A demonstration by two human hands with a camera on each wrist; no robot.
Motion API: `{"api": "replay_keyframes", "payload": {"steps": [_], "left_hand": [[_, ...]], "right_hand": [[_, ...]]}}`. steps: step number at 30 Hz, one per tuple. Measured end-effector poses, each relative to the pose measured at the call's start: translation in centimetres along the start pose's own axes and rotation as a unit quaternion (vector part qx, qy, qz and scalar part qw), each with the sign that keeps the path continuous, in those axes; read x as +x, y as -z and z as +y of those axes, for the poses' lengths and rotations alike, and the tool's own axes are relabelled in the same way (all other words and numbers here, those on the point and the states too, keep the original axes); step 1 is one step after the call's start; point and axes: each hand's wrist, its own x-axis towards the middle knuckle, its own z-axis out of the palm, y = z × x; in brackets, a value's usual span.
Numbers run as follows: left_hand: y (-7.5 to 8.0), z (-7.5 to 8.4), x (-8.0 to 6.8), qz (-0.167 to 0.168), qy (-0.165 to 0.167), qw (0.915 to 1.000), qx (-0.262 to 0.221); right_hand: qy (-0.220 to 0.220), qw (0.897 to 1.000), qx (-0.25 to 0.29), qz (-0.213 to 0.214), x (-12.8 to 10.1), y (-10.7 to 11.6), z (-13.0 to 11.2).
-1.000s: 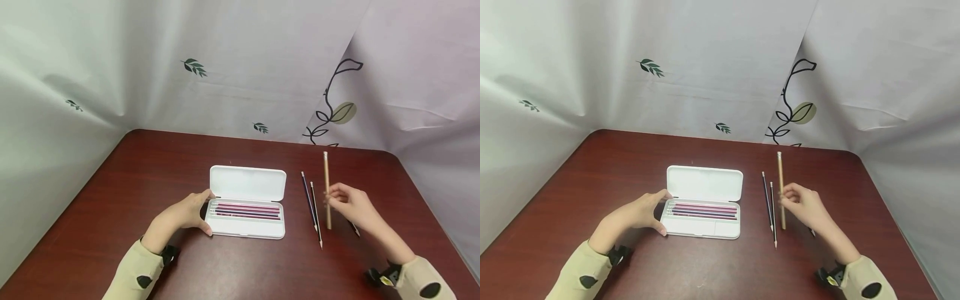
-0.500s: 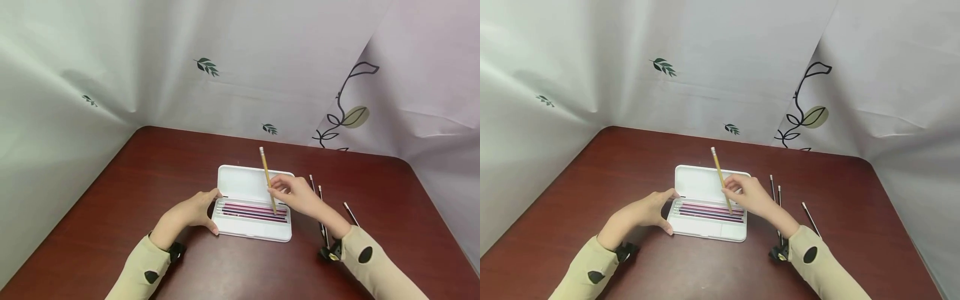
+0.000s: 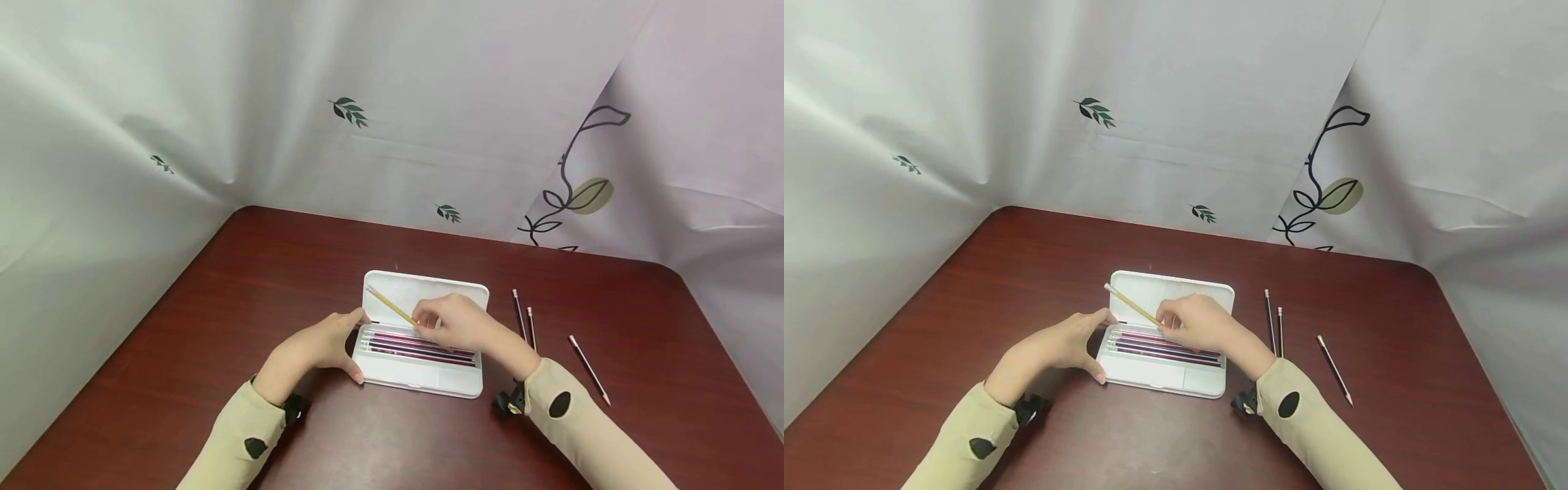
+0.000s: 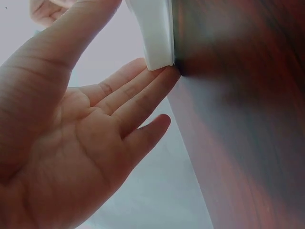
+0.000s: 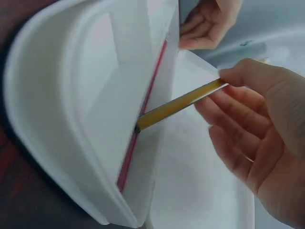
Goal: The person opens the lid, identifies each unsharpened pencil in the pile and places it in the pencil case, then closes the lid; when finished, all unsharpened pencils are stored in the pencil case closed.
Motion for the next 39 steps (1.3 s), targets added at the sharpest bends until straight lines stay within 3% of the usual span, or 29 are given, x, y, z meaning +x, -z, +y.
{"api": "replay_keyframes", "payload": {"steps": [6,11,17,24,27,31,33,35,37,39], "left_hand": [[0.0,-0.1,0.0,0.000,0.001,1.0000,0.006],[-0.1,-0.1,-0.1,-0.010,0.007,0.9999,0.004],[-0.1,0.0,-0.3,-0.002,0.006,0.9996,0.028],[0.3,0.2,-0.4,0.034,-0.045,0.9934,0.100],[1.2,0.7,-0.6,0.066,-0.047,0.9878,0.133],[2.9,0.9,-0.3,0.167,-0.052,0.9730,0.150],[3.4,0.7,0.6,0.225,-0.060,0.9648,0.122],[3.5,0.3,1.9,0.259,-0.073,0.9616,0.057],[3.3,-0.2,3.5,0.254,-0.081,0.9634,-0.025],[3.0,-0.5,5.0,0.211,-0.079,0.9698,-0.093]], "right_hand": [[0.012,0.998,-0.042,-0.053,-0.6,-0.6,0.1],[0.012,0.996,-0.050,-0.068,-1.5,-1.4,0.3],[0.002,0.997,-0.064,-0.042,-2.2,-2.1,0.1],[0.012,0.997,-0.080,0.009,-3.1,-1.8,0.5],[-0.001,0.998,-0.063,0.031,-3.8,-0.6,0.9],[-0.022,0.994,-0.016,0.107,-4.7,1.4,1.9],[-0.026,0.985,0.007,0.173,-4.8,2.3,2.5],[-0.038,0.970,0.023,0.238,-4.8,2.9,3.2],[-0.060,0.960,0.040,0.269,-4.7,3.2,3.8],[-0.096,0.961,0.062,0.254,-4.6,3.3,4.6]]}}
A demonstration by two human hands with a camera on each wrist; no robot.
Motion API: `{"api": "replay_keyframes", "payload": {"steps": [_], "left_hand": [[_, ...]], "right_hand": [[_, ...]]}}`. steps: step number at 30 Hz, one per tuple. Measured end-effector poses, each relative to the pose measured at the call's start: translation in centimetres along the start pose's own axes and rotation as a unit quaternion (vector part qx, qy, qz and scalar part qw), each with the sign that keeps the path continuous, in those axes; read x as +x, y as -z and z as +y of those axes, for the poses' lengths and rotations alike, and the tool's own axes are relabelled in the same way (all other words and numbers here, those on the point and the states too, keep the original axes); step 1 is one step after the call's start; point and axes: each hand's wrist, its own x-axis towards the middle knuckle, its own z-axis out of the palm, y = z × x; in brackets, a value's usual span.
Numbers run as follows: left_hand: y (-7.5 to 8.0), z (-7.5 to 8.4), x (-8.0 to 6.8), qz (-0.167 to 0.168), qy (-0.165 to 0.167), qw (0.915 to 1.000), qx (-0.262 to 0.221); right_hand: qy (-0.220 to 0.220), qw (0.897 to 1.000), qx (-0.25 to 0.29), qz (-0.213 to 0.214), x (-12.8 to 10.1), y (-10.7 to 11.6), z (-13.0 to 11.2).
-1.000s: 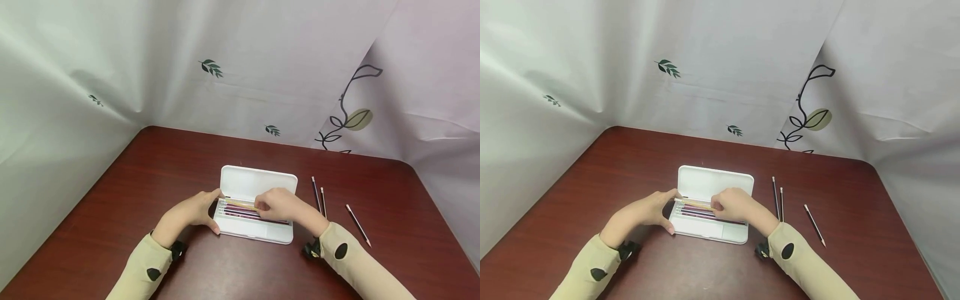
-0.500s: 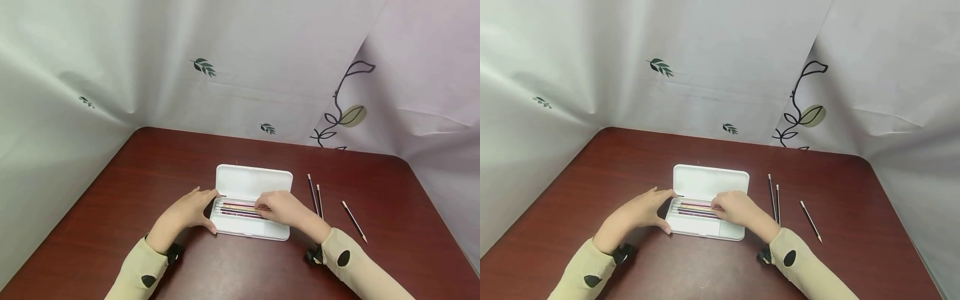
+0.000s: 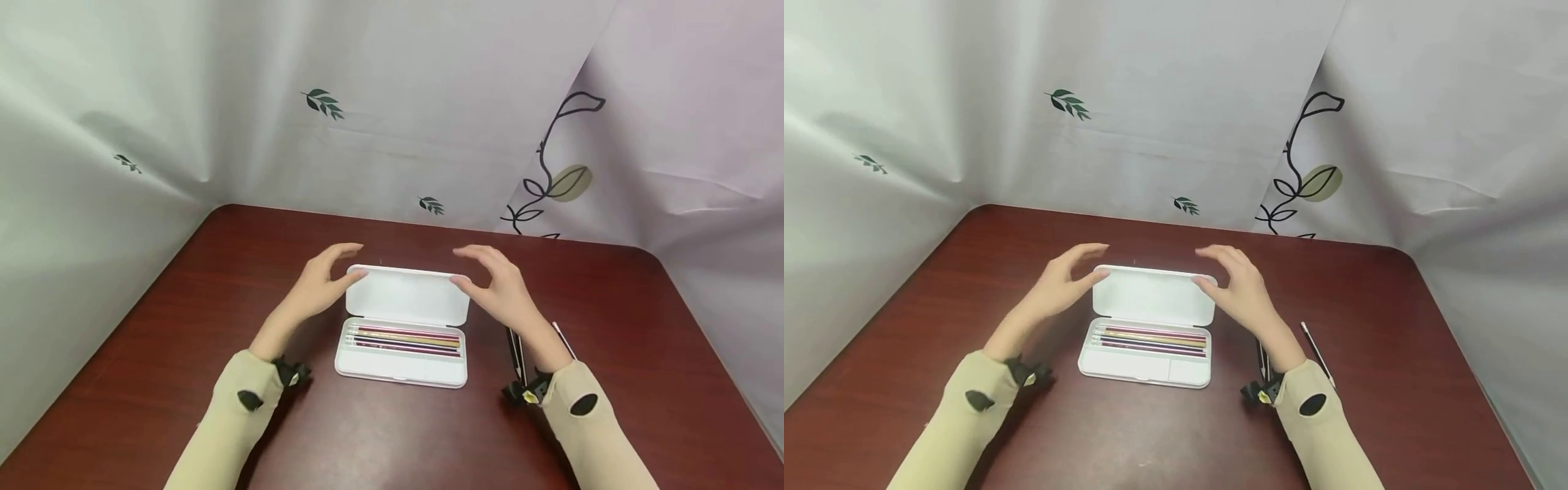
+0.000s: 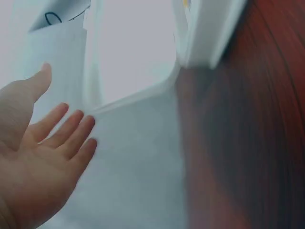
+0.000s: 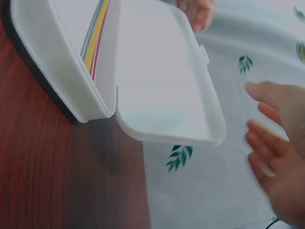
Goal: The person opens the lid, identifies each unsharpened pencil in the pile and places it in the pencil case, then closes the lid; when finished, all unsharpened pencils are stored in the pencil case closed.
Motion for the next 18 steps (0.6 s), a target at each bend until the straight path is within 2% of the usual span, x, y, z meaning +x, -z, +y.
{"api": "replay_keyframes", "payload": {"steps": [2,4,6,9,11,13,15,18], "left_hand": [[-0.6,-0.4,0.9,-0.048,0.021,0.9982,-0.030],[-1.0,-0.5,1.4,-0.084,0.029,0.9958,-0.021],[-1.2,-0.4,1.7,-0.092,0.026,0.9954,0.005],[-1.6,0.0,1.4,-0.072,0.013,0.9966,0.036],[-1.8,0.2,1.0,-0.056,-0.012,0.9971,0.050],[-2.0,0.6,0.3,-0.045,-0.053,0.9957,0.061],[-2.1,1.1,-0.5,-0.039,-0.099,0.9907,0.085],[-2.2,2.2,-1.9,-0.059,-0.140,0.9816,0.116]], "right_hand": [[-0.042,0.998,0.018,-0.052,0.2,0.0,0.6],[-0.077,0.990,0.039,-0.114,0.4,-0.1,1.2],[-0.099,0.981,0.063,-0.157,0.4,-0.3,1.6],[-0.105,0.973,0.089,-0.183,0.2,-0.6,1.9],[-0.097,0.973,0.100,-0.182,-0.2,-0.7,1.8],[-0.083,0.974,0.104,-0.181,-0.8,-0.6,1.4],[-0.067,0.975,0.105,-0.183,-1.5,-0.5,0.8],[-0.043,0.974,0.103,-0.197,-3.0,-0.3,-0.2]]}}
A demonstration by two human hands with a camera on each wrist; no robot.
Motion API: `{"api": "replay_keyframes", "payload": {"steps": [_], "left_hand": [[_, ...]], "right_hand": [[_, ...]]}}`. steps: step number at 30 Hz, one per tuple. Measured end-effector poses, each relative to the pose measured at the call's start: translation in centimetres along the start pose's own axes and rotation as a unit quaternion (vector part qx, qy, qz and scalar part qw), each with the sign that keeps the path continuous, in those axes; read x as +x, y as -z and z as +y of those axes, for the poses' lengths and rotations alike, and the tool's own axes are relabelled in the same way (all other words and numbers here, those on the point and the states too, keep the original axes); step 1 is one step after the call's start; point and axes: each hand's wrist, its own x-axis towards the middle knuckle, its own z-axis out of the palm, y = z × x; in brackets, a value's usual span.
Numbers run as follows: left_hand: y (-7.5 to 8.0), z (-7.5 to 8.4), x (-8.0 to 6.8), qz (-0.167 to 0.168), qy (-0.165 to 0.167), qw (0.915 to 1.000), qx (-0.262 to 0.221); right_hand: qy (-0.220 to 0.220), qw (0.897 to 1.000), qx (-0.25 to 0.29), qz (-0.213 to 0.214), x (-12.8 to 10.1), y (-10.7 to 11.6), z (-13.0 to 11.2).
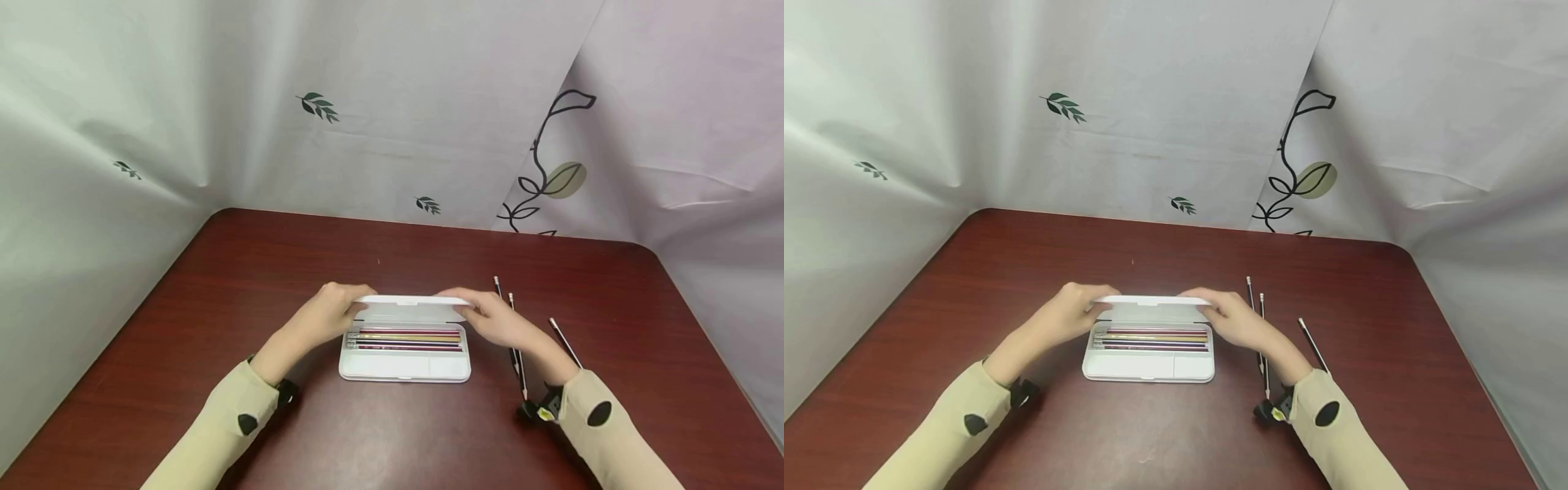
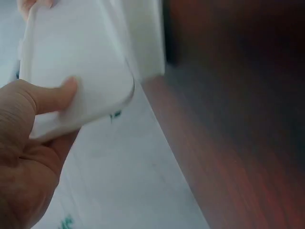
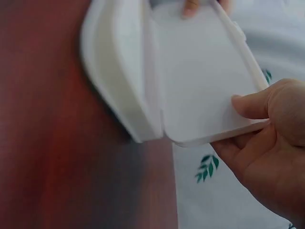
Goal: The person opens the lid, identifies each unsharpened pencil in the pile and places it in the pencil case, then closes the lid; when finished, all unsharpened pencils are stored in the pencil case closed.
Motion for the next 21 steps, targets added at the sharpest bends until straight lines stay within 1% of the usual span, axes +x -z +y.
{"api": "replay_keyframes", "payload": {"steps": [2,4,6,8,10,12,15,21], "left_hand": [[0.0,1.0,-0.8,-0.035,-0.001,0.9993,0.008],[-0.1,1.8,-1.7,-0.086,0.019,0.9961,-0.001],[-0.3,2.5,-2.7,-0.137,0.036,0.9899,-0.003],[-0.7,3.0,-3.7,-0.184,0.043,0.9821,0.001],[-1.2,3.3,-4.5,-0.216,0.034,0.9757,0.014],[-1.7,3.5,-5.0,-0.232,0.020,0.9720,0.030],[-2.1,3.6,-5.3,-0.239,0.014,0.9696,0.049],[-2.1,4.0,-5.2,-0.247,0.015,0.9660,0.075]], "right_hand": [[0.015,1.000,-0.008,-0.013,-1.1,-0.5,-0.4],[0.035,0.999,-0.030,-0.029,-2.3,-1.1,-0.5],[0.053,0.995,-0.066,-0.047,-3.4,-1.8,-0.6],[0.065,0.989,-0.112,-0.074,-4.5,-2.4,-0.5],[0.066,0.980,-0.160,-0.102,-5.3,-3.0,-0.5],[0.066,0.973,-0.186,-0.122,-5.9,-3.4,-0.4],[0.067,0.965,-0.213,-0.137,-6.4,-3.7,-0.4],[0.058,0.960,-0.227,-0.153,-6.4,-3.7,-0.5]]}}
